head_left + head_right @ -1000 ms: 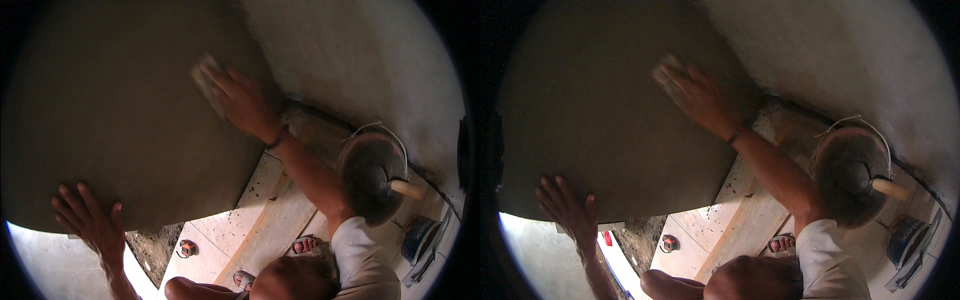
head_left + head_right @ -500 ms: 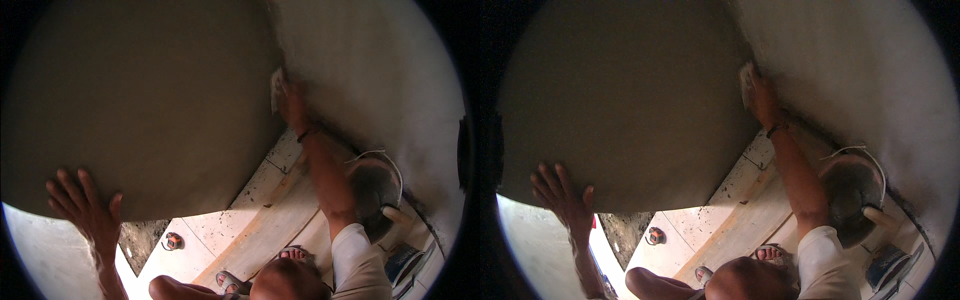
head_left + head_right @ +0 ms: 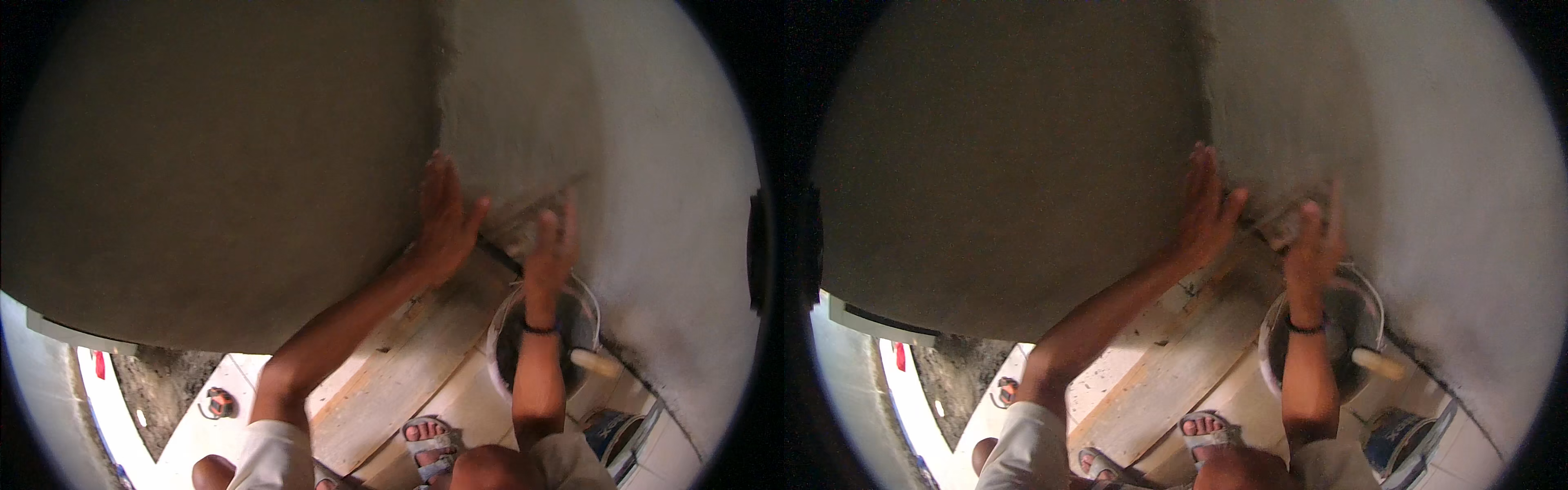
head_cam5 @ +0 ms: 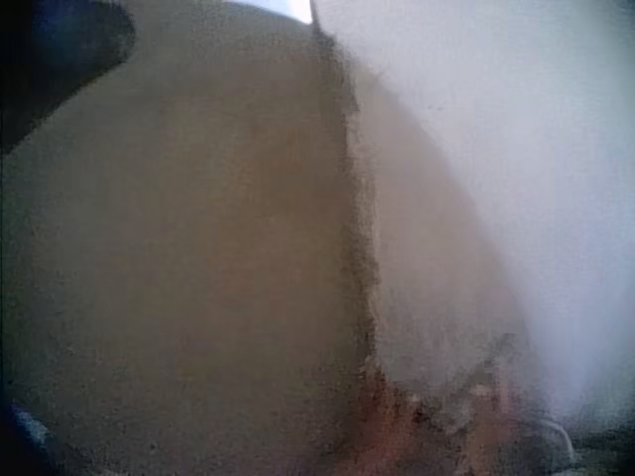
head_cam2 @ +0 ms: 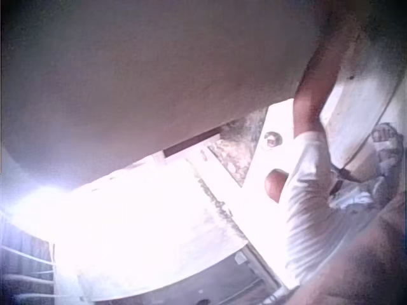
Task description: The person smooths a plaster mix onto an interior corner and wall surface using a wooden float, dipping the float into a bucket of plaster to apply more material as they work.
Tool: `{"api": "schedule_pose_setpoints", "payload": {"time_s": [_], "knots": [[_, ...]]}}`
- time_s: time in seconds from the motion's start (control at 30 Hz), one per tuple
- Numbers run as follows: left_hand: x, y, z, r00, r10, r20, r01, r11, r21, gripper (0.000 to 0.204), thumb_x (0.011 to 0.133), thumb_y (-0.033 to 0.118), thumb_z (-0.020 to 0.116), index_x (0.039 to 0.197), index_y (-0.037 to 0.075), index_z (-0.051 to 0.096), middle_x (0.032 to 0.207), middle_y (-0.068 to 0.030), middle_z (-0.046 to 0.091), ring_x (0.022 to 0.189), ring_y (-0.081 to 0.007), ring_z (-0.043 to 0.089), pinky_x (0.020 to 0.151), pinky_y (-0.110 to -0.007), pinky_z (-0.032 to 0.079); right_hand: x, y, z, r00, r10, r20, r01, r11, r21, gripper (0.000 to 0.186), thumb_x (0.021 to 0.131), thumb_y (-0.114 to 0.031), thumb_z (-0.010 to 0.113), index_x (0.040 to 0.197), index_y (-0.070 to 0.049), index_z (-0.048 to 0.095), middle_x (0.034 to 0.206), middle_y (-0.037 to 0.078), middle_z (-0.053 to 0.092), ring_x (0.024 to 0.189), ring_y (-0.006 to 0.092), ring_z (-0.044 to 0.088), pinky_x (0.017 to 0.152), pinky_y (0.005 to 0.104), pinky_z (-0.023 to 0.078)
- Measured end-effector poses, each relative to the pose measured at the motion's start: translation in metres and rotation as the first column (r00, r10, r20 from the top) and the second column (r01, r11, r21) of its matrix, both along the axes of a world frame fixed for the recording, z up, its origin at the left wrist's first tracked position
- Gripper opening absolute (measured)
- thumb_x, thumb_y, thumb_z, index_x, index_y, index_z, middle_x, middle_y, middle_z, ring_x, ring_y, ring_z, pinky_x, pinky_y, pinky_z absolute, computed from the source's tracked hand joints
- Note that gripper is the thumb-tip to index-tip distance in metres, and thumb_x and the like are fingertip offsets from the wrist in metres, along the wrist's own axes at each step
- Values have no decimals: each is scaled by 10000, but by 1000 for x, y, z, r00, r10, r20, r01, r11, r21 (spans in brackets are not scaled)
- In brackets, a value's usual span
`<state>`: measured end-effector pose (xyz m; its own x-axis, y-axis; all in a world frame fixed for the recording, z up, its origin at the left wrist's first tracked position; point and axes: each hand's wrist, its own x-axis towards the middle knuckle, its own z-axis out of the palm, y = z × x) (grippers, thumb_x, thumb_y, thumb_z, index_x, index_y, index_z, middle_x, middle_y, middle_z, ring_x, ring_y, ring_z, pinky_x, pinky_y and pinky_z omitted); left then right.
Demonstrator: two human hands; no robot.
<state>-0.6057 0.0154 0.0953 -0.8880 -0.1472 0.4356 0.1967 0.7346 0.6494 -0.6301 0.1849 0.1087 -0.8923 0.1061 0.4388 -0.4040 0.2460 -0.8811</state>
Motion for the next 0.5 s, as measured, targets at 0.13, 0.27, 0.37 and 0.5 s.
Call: {"api": "schedule_pose_setpoints", "payload": {"time_s": [0.13,0.27,0.37,0.5], "knots": [[-108,26,-24,966,217,-144,-176,952,250,779,1008,462,332,1494,-71,38,1561,-297,-14,1449,-457,7,1166,-529,36,12,32,15,989,-104,-104,101,994,-33,623,985,-371,509,1374,107,416,1397,239,468,1272,301,469,1061,379,348],[-143,37,-60,880,412,-234,-285,855,434,753,1014,456,307,1499,-59,50,1566,-286,5,1452,-451,10,1166,-524,28,20,43,-5,995,-87,-42,91,990,112,618,984,-374,516,1357,112,434,1383,246,477,1262,308,475,1051,385,356],[-146,39,-76,860,431,-273,-278,844,459,714,1025,416,308,1504,-47,52,1567,-284,17,1450,-455,17,1164,-532,30,17,47,-19,997,-67,-36,73,977,200,625,974,-380,537,1344,116,448,1343,239,516,1226,297,502,1033,375,370],[-146,29,-91,849,411,-332,-269,877,398,680,1033,368,312,1507,-38,42,1567,-284,17,1450,-457,23,1163,-538,30,18,23,-21,1000,30,6,-30,978,207,628,959,-379,570,1329,117,464,1257,217,583,1115,257,565,957,348,426]]}}
